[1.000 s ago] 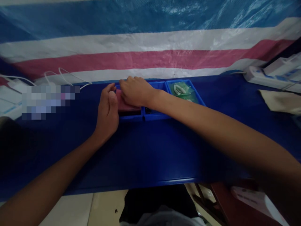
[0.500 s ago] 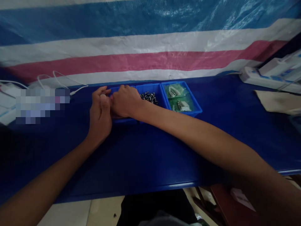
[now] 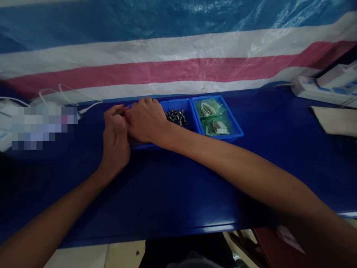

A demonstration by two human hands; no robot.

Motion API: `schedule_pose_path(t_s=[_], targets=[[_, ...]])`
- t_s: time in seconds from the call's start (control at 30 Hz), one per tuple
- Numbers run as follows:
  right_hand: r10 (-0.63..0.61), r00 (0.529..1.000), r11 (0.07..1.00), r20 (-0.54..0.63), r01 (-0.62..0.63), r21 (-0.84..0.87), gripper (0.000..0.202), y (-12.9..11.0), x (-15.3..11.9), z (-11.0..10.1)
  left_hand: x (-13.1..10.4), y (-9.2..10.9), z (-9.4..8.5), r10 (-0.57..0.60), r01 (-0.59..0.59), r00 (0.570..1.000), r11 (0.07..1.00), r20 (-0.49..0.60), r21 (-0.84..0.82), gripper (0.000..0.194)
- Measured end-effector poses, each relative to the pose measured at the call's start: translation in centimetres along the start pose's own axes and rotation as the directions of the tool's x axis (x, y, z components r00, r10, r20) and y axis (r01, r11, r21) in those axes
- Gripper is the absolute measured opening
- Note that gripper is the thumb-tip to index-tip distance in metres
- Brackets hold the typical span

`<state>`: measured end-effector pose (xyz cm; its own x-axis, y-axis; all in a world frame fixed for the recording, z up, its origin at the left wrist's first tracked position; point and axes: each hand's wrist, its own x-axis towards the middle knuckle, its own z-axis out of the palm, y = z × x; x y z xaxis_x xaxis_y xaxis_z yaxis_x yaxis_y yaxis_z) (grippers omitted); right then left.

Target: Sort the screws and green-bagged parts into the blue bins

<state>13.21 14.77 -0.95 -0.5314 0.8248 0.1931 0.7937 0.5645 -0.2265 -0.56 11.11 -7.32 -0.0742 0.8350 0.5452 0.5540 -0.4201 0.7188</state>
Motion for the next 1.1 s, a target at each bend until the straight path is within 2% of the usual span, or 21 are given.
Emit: schedule_pose_path(t_s=[0.27,0.4,0.53,0.6,0.67,0.73,0.77,0.83,0.9,0.97,1.03,1.1], targets=[[0.007,1.000,0.998,0.002,-0.007,0.067,0.038,0.4,0.6,-0.8,0.1,0.6,-0.2,0.009,-0.009,1.000,1.000,-0.009,-0.006,0.075],[0.091,0.989,0.992,-0.119,-0.079,0.100,0.038,0.7,0.8,-1.8,0.1,0.3,-0.2,0.032,-0.032,0.999,0.998,0.012,-0.049,0.078],[0.248,0.924,0.955,-0.291,-0.182,0.235,0.036,1.9,0.0,-5.1,0.2,0.3,-0.7,0.053,-0.053,0.999,0.994,-0.004,-0.096,0.067],[0.351,0.877,0.899,-0.327,-0.218,0.380,0.036,2.6,-1.3,-7.3,0.2,0.9,-1.2,0.139,-0.141,0.989,0.990,-0.045,-0.032,0.053],[0.348,0.898,0.876,-0.269,-0.210,0.435,0.042,3.1,-3.5,-8.9,0.2,1.8,-1.7,0.320,-0.314,0.947,0.942,-0.036,0.117,0.040],[0.319,0.924,0.864,-0.210,-0.192,0.466,0.041,3.4,-6.3,-9.5,0.0,2.8,-1.8,0.475,-0.471,0.879,0.853,0.040,0.226,0.029],[0.286,0.953,0.832,-0.099,-0.196,0.519,0.041,3.5,-7.7,-9.3,-0.2,3.3,-1.8,0.521,-0.526,0.849,0.816,0.089,0.240,0.024],[0.243,0.966,0.749,0.090,-0.246,0.616,0.043,3.3,-10.6,-8.1,-0.7,4.1,-1.4,0.568,-0.598,0.801,0.767,0.190,0.232,0.020],[0.236,0.959,0.761,0.159,-0.284,0.584,0.038,2.7,-12.7,-6.3,-1.2,4.4,-1.0,0.589,-0.656,0.750,0.719,0.300,0.228,0.024],[0.209,0.963,0.866,0.170,-0.263,0.425,0.029,2.0,-14.1,-4.6,-1.5,4.2,-0.7,0.590,-0.702,0.695,0.681,0.412,0.208,0.029],[0.201,0.967,0.961,0.154,-0.225,0.163,0.022,1.3,-14.7,-3.2,-1.5,3.7,-0.6,0.584,-0.729,0.644,0.663,0.494,0.167,0.031],[0.179,0.978,0.982,0.110,-0.171,-0.076,0.036,0.7,-15.0,-2.3,-1.3,3.2,-0.6,0.591,-0.745,0.609,0.655,0.528,0.126,0.029]])
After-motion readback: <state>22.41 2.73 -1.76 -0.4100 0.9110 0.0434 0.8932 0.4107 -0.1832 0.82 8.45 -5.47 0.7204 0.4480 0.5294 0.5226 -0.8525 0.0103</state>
